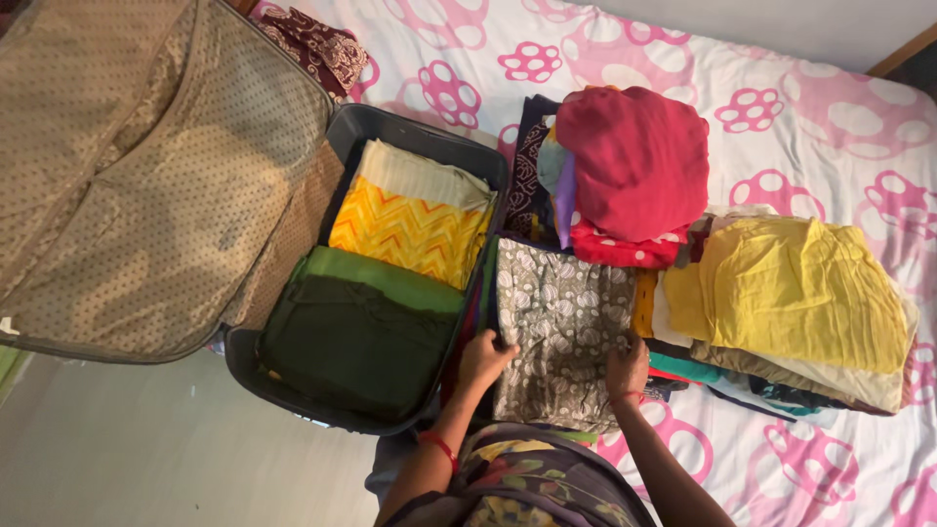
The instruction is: The person packs a suitcase by placing several folded clothes, including a blue cloth, a yellow patterned garment, and a green garment, into the suitcase.
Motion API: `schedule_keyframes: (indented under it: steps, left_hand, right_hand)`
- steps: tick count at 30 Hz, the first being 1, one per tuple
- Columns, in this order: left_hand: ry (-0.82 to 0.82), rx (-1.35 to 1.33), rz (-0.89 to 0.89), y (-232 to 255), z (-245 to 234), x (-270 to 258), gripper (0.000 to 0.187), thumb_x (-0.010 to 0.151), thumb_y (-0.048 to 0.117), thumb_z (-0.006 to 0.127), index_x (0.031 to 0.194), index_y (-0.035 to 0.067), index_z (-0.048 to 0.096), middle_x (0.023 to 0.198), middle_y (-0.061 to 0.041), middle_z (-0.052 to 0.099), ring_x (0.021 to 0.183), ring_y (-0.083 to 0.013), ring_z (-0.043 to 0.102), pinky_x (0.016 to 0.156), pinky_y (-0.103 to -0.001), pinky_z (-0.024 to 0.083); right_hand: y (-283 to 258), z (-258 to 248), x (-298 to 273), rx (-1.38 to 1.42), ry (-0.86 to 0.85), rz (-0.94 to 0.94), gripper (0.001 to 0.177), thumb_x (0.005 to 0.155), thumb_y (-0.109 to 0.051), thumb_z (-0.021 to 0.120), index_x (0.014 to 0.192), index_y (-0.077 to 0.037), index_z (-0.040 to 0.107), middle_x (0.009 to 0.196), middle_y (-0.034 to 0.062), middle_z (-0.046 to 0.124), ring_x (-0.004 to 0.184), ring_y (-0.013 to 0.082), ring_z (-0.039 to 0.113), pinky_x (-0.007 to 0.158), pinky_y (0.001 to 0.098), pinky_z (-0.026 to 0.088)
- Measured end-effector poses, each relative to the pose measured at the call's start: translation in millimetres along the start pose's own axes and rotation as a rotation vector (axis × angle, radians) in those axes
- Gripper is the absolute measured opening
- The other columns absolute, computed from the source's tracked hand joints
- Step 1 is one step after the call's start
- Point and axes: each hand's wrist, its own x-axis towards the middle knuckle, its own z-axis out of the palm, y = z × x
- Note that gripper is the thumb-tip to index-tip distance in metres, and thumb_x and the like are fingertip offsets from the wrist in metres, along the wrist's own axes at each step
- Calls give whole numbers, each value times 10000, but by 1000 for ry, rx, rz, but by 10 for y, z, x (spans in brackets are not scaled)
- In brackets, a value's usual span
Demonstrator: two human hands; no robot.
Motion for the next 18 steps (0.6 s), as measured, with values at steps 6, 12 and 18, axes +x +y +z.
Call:
schedule_keyframes:
  steps: [6, 12, 18]
  left_hand:
    - [87, 60, 231, 390, -31, -175, 352, 793, 284, 775, 1028, 58, 644, 1010, -178, 687, 934, -370, 686, 792, -478, 553]
    - [-49, -114, 472, 1220, -82, -489, 308, 840, 221, 710, 1036, 24, 578, 1066, -202, 652, 938, -413, 670, 789, -486, 547]
    - [-178, -519, 265, 1400, -207, -443, 278, 875, 176, 661, 1100, 20, 617, 946, -137, 687, 831, -244, 642, 722, -385, 521]
  right_hand:
    - [-74, 52, -168, 2, -103, -13, 429, 912, -147, 674, 1323, -46, 597, 1239, 230, 631, 1158, 419, 593, 973, 490, 479]
    - [-244, 99, -249, -70, 17, -292, 557, 947, -186, 636, 1446, 24, 504, 1445, 305, 512, 1304, 487, 515, 1096, 525, 427]
    - [-791, -24, -201, 66, -141, -247, 493, 1095, -262, 395, 1520, -36, 499, 1646, 268, 361, 1514, 443, 346, 1238, 470, 260]
